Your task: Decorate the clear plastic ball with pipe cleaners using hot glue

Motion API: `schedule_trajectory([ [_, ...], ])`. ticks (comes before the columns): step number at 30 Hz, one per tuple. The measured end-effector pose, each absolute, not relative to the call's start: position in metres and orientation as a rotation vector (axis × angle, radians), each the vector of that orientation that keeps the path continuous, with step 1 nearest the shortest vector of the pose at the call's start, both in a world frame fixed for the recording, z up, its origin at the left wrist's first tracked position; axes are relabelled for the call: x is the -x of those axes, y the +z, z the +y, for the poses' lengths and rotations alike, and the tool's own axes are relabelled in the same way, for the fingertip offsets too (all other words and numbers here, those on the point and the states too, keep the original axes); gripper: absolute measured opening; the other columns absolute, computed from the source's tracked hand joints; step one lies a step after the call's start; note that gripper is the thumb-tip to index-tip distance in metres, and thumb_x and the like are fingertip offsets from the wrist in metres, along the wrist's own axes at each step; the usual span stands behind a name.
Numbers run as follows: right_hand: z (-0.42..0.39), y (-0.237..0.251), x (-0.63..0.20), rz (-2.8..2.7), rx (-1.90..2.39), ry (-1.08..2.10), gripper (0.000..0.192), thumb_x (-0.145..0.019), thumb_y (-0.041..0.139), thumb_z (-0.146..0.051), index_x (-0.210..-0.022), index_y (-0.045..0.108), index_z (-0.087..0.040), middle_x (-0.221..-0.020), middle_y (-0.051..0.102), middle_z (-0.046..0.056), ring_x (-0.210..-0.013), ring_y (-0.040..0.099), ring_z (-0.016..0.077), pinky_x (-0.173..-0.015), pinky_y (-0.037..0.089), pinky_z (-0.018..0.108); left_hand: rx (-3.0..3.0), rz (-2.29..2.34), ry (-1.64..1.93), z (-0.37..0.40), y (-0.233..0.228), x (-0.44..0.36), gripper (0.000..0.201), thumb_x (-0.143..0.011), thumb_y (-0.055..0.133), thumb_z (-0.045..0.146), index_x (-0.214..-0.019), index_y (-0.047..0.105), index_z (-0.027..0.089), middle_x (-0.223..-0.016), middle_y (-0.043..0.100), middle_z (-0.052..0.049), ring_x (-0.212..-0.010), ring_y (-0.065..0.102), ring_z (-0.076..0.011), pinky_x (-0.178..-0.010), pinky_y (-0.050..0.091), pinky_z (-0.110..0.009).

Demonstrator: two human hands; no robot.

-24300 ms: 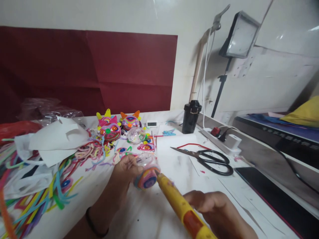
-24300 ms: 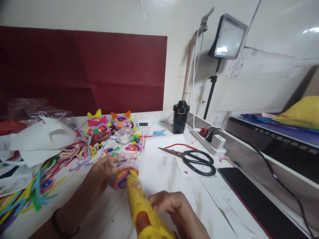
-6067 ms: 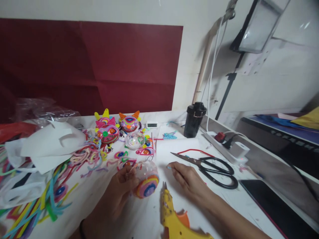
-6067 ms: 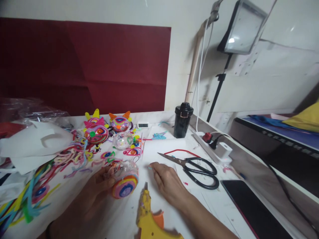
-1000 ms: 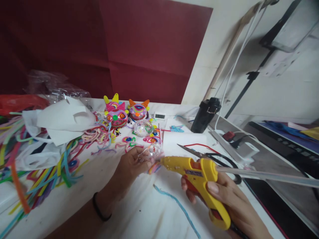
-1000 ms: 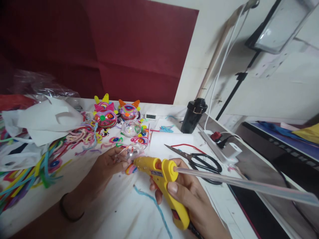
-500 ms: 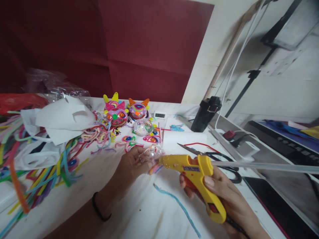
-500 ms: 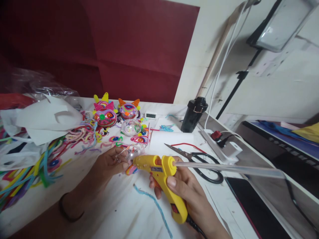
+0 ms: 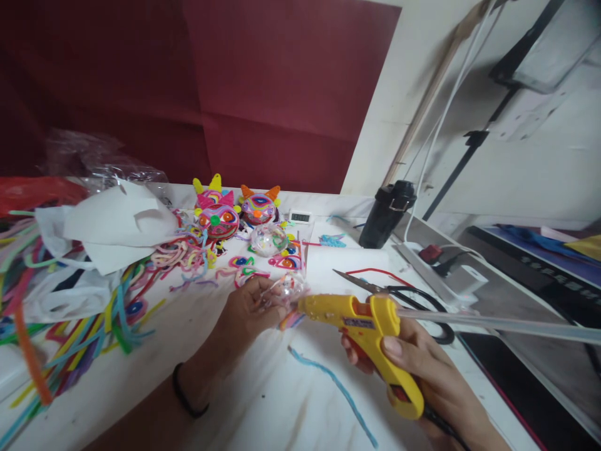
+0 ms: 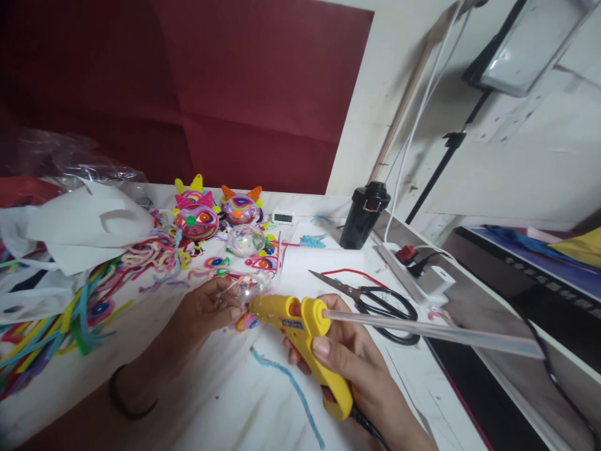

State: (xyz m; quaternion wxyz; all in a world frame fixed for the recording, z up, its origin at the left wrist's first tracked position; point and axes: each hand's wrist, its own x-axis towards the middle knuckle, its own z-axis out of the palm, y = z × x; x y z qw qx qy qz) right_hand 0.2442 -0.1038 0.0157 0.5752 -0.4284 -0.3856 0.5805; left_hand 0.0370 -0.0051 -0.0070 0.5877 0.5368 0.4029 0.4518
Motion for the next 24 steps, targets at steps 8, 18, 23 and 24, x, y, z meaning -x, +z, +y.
schedule_trajectory([
  [8,-0.1032,0.0177,-0.2427,-0.897,1.005,1.384,0.037,-0.068,0.077,-0.038,-0.093,0.054,-0.023,-0.081,0.072,0.006,-0.071,0.068,0.0243,-0.051,0.047,0.028,-1.237,0.947,1.066,-0.0046,-0.0064,-0.0381,0.019,-0.057,0.073,0.015,-0.073,0.064,0.020,-0.066,0.065,0.004,-0.064,0.060,-0.0153,-0.060,0.043,-0.026],
  [18,-0.1021,0.0160,-0.2422,-0.927,0.970,1.378,0.037,-0.068,0.076,-0.036,-0.092,0.052,-0.023,-0.076,0.070,0.004,-0.063,0.063,0.0194,-0.058,0.047,0.027,-1.210,0.941,1.081,-0.0065,-0.0043,-0.0389,0.019,-0.057,0.075,0.016,-0.071,0.063,0.018,-0.066,0.063,0.003,-0.064,0.058,-0.0138,-0.060,0.043,-0.024],
  [23,-0.1025,0.0163,-0.2413,-0.897,0.962,1.356,0.040,-0.066,0.078,-0.036,-0.092,0.051,-0.023,-0.072,0.069,0.003,-0.074,0.067,0.0245,-0.060,0.047,0.028,-1.196,0.941,1.084,-0.0058,-0.0067,-0.0390,0.019,-0.056,0.075,0.017,-0.071,0.063,0.018,-0.066,0.064,0.002,-0.065,0.059,-0.0149,-0.061,0.044,-0.025],
  [24,-0.1026,0.0162,-0.2416,-0.896,0.962,1.354,0.040,-0.066,0.078,-0.036,-0.091,0.050,-0.023,-0.073,0.070,0.003,-0.073,0.067,0.0240,-0.062,0.048,0.029,-1.199,0.946,1.084,-0.0057,-0.0068,-0.0392,0.020,-0.056,0.076,0.017,-0.071,0.063,0.018,-0.066,0.064,0.002,-0.064,0.059,-0.0147,-0.060,0.044,-0.025],
])
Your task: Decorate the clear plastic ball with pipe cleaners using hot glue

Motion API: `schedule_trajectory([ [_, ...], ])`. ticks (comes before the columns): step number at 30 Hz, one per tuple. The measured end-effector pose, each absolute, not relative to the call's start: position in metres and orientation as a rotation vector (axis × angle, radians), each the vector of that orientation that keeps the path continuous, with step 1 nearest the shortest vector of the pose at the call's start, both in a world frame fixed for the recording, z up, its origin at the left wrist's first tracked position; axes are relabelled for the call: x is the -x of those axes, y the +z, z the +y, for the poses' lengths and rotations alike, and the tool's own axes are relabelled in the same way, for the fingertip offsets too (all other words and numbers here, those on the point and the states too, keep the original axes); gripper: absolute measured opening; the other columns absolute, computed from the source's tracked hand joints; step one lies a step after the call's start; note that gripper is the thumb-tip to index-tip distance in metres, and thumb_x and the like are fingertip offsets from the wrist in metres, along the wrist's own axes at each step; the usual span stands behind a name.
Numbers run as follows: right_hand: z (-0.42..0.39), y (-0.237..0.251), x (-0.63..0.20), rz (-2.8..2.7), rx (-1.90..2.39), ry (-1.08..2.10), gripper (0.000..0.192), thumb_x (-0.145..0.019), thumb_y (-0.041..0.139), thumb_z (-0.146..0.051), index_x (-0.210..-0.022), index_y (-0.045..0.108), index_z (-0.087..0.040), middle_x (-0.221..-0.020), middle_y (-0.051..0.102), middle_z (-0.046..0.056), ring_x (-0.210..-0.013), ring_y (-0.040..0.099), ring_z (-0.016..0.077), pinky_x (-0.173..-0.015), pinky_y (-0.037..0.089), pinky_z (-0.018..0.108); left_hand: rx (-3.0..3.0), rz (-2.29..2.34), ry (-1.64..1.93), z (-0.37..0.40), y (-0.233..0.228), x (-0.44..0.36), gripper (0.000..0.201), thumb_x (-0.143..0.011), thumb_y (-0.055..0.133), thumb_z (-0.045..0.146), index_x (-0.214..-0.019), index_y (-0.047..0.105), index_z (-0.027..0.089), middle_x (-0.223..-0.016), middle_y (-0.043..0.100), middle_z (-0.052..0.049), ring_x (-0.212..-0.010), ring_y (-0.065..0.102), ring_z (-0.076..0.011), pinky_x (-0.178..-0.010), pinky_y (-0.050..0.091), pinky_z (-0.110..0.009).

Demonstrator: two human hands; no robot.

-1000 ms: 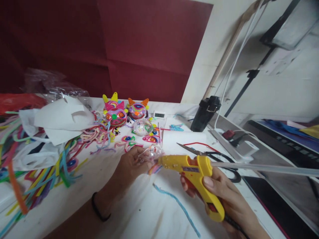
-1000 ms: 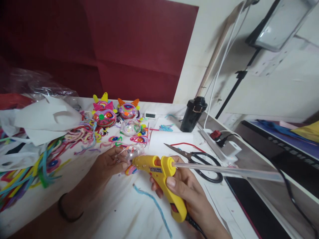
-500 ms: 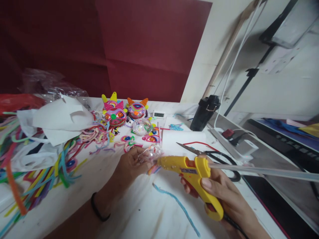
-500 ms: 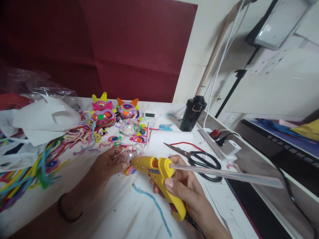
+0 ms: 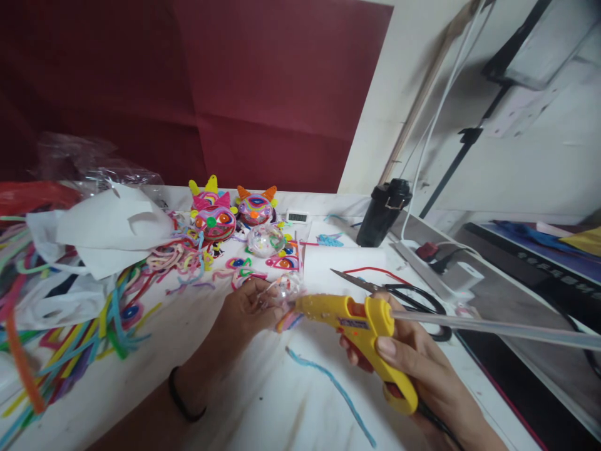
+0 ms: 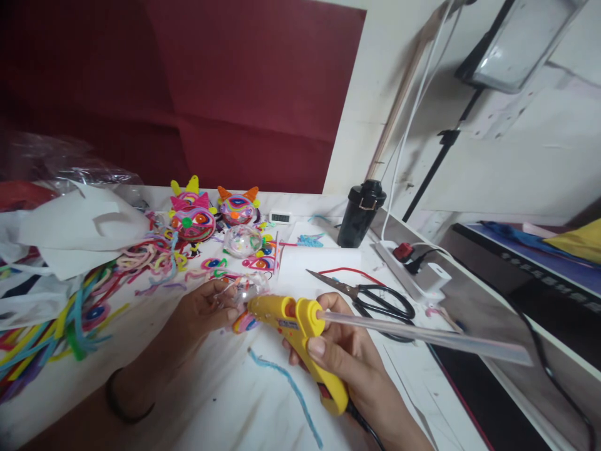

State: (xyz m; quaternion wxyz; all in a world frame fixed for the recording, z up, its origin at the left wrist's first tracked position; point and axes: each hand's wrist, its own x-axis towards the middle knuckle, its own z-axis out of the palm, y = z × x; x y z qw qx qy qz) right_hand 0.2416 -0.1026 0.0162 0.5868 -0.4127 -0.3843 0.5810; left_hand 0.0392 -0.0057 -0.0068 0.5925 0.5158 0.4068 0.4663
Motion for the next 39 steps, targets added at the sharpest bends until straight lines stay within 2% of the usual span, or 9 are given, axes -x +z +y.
schedule_trajectory([
  [5,-0.103,0.015,-0.243,-0.896,0.957,1.383,0.042,-0.066,0.078,-0.038,-0.094,0.049,-0.025,-0.076,0.071,0.002,-0.059,0.063,0.0193,-0.057,0.048,0.029,-1.201,0.957,1.060,-0.007,-0.006,-0.040,0.021,-0.057,0.075,0.017,-0.073,0.062,0.019,-0.064,0.065,0.003,-0.059,0.057,-0.0135,-0.058,0.044,-0.025],
  [11,-0.102,0.012,-0.242,-0.910,0.979,1.353,0.041,-0.066,0.078,-0.039,-0.093,0.050,-0.024,-0.081,0.071,0.003,-0.068,0.066,0.0199,-0.054,0.047,0.025,-1.173,0.938,1.074,-0.008,-0.004,-0.040,0.019,-0.057,0.074,0.013,-0.072,0.063,0.018,-0.064,0.063,0.004,-0.062,0.055,-0.0114,-0.059,0.042,-0.022],
  [15,-0.102,0.011,-0.243,-0.928,0.981,1.344,0.038,-0.067,0.077,-0.039,-0.092,0.054,-0.022,-0.078,0.072,0.005,-0.066,0.066,0.0200,-0.054,0.048,0.025,-1.150,0.913,1.069,-0.006,-0.007,-0.039,0.020,-0.057,0.075,0.015,-0.073,0.063,0.018,-0.062,0.063,0.005,-0.060,0.054,-0.0110,-0.058,0.041,-0.022],
  [20,-0.103,0.009,-0.245,-0.881,0.982,1.337,0.034,-0.068,0.077,-0.040,-0.091,0.060,-0.021,-0.078,0.073,0.005,-0.068,0.067,0.0196,-0.063,0.051,0.027,-1.158,0.919,1.098,-0.005,-0.011,-0.039,0.020,-0.058,0.075,0.016,-0.074,0.063,0.018,-0.061,0.064,0.004,-0.060,0.056,-0.0118,-0.058,0.042,-0.023],
  [27,-0.101,0.004,-0.250,-0.933,0.998,1.344,0.034,-0.070,0.075,-0.044,-0.090,0.064,-0.018,-0.080,0.074,0.009,-0.068,0.067,0.0187,-0.057,0.049,0.024,-1.124,0.889,1.114,-0.006,-0.012,-0.040,0.021,-0.058,0.076,0.016,-0.074,0.063,0.017,-0.063,0.065,0.004,-0.060,0.056,-0.0107,-0.059,0.042,-0.022],
  [39,-0.101,0.004,-0.249,-0.847,0.986,1.395,0.037,-0.068,0.078,-0.043,-0.092,0.064,-0.018,-0.082,0.075,0.009,-0.069,0.068,0.0174,-0.060,0.051,0.023,-1.157,0.901,1.070,-0.006,-0.010,-0.037,0.022,-0.058,0.077,0.015,-0.075,0.063,0.017,-0.063,0.065,0.003,-0.061,0.056,-0.0116,-0.059,0.042,-0.023],
])
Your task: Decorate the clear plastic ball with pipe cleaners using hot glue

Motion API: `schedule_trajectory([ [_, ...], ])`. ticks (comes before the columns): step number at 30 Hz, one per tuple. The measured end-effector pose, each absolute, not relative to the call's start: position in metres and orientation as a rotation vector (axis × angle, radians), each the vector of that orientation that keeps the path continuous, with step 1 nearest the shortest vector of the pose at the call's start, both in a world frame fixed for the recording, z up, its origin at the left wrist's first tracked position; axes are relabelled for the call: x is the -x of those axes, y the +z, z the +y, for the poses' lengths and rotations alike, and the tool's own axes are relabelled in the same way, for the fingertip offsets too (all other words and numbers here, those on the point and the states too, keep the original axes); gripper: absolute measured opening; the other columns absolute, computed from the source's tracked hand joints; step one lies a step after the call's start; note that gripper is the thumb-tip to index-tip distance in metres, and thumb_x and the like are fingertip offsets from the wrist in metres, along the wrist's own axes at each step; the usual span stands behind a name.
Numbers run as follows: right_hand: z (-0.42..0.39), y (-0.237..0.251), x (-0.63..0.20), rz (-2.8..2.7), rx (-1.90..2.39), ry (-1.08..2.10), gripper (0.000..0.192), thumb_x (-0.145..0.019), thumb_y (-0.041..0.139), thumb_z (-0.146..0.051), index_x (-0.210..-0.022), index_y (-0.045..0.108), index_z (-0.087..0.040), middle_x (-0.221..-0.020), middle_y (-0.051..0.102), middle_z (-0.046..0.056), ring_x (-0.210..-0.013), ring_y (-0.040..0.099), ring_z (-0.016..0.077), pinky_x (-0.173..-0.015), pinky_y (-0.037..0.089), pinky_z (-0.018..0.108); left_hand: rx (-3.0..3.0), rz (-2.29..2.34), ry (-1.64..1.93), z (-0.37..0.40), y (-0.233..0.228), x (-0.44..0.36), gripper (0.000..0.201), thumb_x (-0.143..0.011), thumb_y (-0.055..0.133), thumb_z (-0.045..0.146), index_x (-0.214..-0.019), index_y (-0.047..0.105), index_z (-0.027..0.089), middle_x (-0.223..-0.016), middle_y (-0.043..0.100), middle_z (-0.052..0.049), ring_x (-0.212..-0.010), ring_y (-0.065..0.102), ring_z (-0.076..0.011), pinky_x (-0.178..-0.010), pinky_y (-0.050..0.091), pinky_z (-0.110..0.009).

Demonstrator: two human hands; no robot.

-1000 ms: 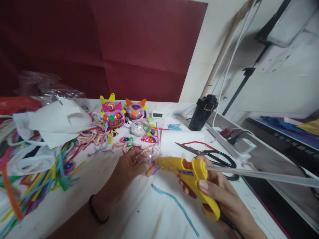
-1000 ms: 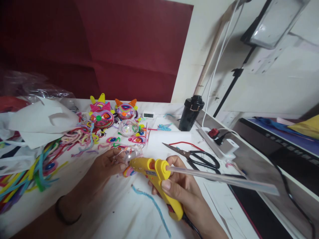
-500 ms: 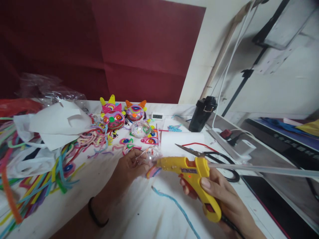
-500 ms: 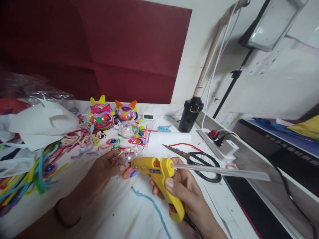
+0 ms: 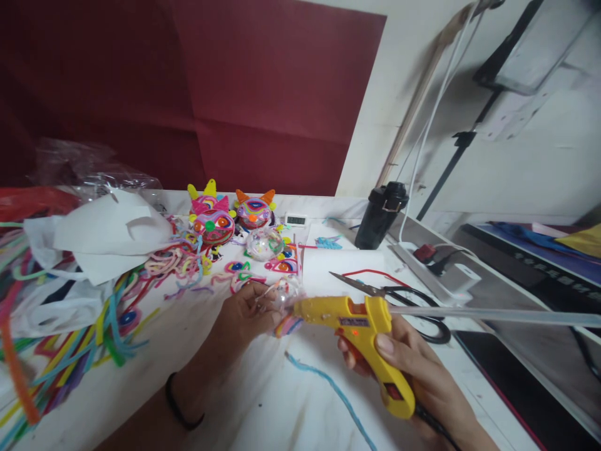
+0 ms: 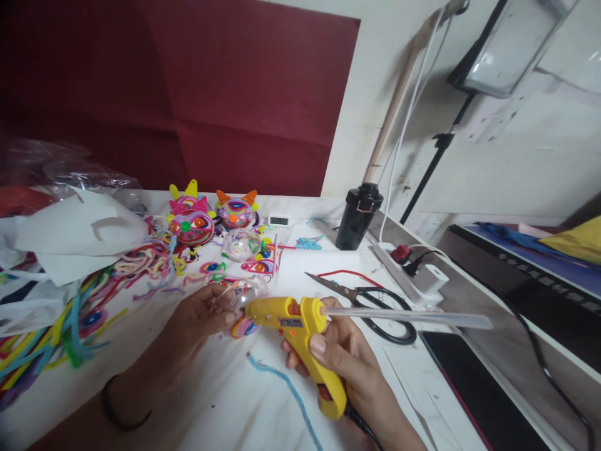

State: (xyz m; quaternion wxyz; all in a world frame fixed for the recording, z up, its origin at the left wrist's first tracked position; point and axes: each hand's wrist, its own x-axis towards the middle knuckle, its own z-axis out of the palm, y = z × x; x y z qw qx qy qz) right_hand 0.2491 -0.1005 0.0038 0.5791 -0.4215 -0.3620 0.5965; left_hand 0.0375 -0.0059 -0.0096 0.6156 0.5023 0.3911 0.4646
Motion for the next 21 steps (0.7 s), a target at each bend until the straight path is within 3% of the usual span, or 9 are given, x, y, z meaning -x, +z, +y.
schedule_trajectory([
  [13,-0.1023,0.0033,-0.2457,-0.936,1.036,1.299,0.034,-0.068,0.076,-0.044,-0.083,0.060,-0.018,-0.070,0.073,0.008,-0.061,0.064,0.0163,-0.055,0.047,0.022,-1.137,0.895,1.069,-0.0052,-0.0077,-0.0387,0.022,-0.056,0.076,0.014,-0.073,0.063,0.018,-0.061,0.063,0.005,-0.059,0.055,-0.0108,-0.057,0.042,-0.021],
  [17,-0.1036,0.0039,-0.2425,-0.944,0.985,1.314,0.040,-0.067,0.077,-0.041,-0.092,0.051,-0.023,-0.073,0.072,0.005,-0.062,0.064,0.0175,-0.055,0.047,0.023,-1.120,0.892,1.068,-0.0041,-0.0109,-0.0385,0.023,-0.056,0.077,0.014,-0.073,0.062,0.018,-0.058,0.061,0.005,-0.055,0.052,-0.0107,-0.055,0.040,-0.022],
  [21,-0.1075,0.0045,-0.2409,-0.927,0.951,1.342,0.043,-0.069,0.078,-0.038,-0.093,0.044,-0.027,-0.074,0.068,-0.003,-0.048,0.054,0.0092,-0.057,0.048,0.024,-1.103,0.868,1.076,-0.0048,-0.0107,-0.0370,0.022,-0.057,0.077,0.015,-0.074,0.062,0.017,-0.061,0.060,0.005,-0.057,0.050,-0.0099,-0.057,0.039,-0.021],
])
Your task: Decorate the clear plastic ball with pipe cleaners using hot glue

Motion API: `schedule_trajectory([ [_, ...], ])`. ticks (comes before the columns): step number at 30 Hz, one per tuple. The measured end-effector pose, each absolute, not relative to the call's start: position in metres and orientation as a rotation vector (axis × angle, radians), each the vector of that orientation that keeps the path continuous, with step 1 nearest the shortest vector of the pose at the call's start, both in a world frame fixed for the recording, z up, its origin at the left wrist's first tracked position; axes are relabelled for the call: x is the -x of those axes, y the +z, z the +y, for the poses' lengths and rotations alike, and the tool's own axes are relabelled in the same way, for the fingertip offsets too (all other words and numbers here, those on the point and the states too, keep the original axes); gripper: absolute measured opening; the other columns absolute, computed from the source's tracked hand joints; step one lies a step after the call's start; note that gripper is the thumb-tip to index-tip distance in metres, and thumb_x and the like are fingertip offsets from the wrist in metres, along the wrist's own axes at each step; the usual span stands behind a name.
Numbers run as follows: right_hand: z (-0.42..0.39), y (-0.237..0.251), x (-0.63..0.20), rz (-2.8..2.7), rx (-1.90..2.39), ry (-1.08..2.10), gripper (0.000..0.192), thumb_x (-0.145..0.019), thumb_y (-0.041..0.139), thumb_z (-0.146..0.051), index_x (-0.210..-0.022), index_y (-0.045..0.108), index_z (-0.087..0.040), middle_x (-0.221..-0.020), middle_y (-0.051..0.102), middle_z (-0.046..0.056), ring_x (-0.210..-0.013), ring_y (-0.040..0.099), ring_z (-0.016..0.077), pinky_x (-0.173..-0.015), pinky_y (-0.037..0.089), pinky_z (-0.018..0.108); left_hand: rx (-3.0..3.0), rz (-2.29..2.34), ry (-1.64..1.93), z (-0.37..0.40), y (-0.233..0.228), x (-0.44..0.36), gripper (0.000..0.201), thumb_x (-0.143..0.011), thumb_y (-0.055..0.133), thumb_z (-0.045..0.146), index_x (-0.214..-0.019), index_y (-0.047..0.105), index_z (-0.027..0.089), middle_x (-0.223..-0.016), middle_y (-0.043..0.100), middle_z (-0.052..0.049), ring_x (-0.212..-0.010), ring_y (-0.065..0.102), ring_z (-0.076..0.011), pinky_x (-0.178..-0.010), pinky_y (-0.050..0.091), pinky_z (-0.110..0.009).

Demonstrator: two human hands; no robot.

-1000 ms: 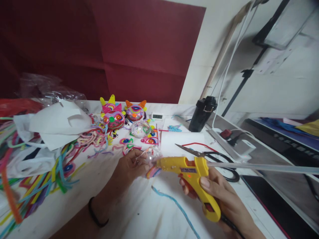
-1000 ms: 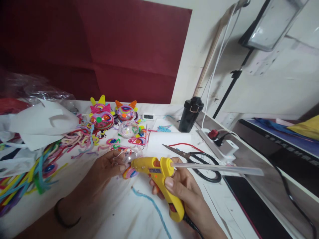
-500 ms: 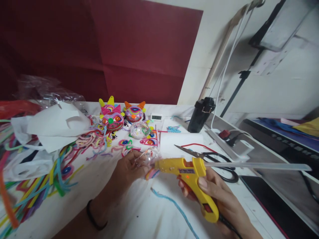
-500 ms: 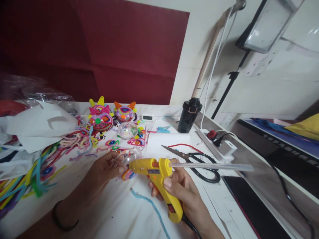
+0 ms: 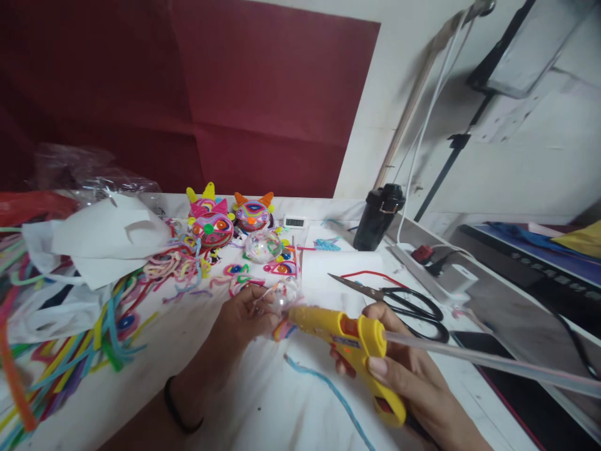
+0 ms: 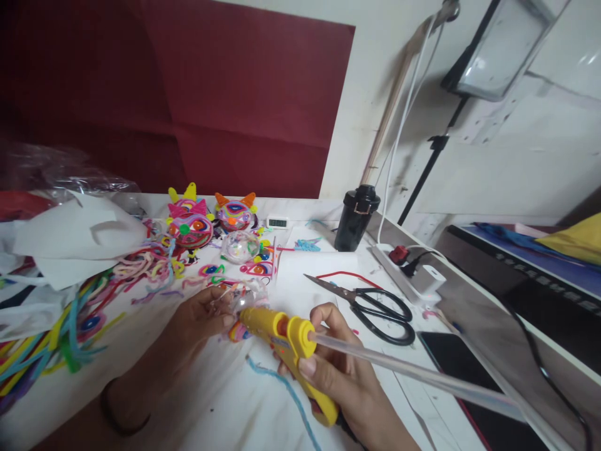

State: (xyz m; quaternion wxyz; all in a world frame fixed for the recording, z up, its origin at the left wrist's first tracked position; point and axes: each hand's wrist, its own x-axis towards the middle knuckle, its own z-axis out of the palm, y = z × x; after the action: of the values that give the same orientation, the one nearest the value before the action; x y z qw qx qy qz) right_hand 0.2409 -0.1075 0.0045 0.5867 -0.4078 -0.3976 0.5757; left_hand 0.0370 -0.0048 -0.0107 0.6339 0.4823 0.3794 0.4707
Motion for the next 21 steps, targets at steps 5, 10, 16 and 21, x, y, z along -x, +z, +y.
schedule_trajectory([
  [5,-0.111,0.005,-0.240,-0.971,0.996,1.264,0.044,-0.068,0.079,-0.040,-0.093,0.045,-0.028,-0.075,0.062,-0.004,-0.060,0.060,0.0134,-0.063,0.050,0.026,-1.123,0.839,1.061,-0.005,-0.009,-0.037,0.019,-0.060,0.075,0.014,-0.072,0.060,0.017,-0.062,0.059,0.004,-0.059,0.051,-0.0111,-0.058,0.039,-0.023],
  [10,-0.112,0.008,-0.241,-1.012,0.983,1.195,0.044,-0.065,0.081,-0.043,-0.087,0.046,-0.026,-0.078,0.061,-0.002,-0.071,0.062,0.0174,-0.062,0.048,0.025,-1.084,0.847,1.085,-0.003,-0.011,-0.035,0.020,-0.058,0.075,0.014,-0.072,0.061,0.017,-0.062,0.059,0.004,-0.059,0.050,-0.0108,-0.058,0.038,-0.023],
  [16,-0.120,-0.004,-0.260,-1.150,0.880,1.262,0.039,-0.068,0.079,-0.041,-0.088,0.049,-0.027,-0.086,0.064,0.003,-0.075,0.063,0.0202,-0.062,0.049,0.026,-1.065,0.799,1.088,-0.003,-0.009,-0.036,0.019,-0.060,0.076,0.014,-0.068,0.058,0.018,-0.060,0.055,0.005,-0.057,0.047,-0.0107,-0.059,0.037,-0.024],
  [21,-0.136,-0.006,-0.266,-1.473,1.020,1.342,0.027,-0.080,0.069,-0.045,-0.090,0.051,-0.027,-0.098,0.064,0.008,-0.086,0.063,0.0221,-0.065,0.052,0.028,-1.035,0.804,1.099,-0.004,-0.009,-0.037,0.020,-0.059,0.077,0.014,-0.069,0.061,0.019,-0.060,0.055,0.004,-0.057,0.047,-0.0119,-0.057,0.037,-0.025],
])
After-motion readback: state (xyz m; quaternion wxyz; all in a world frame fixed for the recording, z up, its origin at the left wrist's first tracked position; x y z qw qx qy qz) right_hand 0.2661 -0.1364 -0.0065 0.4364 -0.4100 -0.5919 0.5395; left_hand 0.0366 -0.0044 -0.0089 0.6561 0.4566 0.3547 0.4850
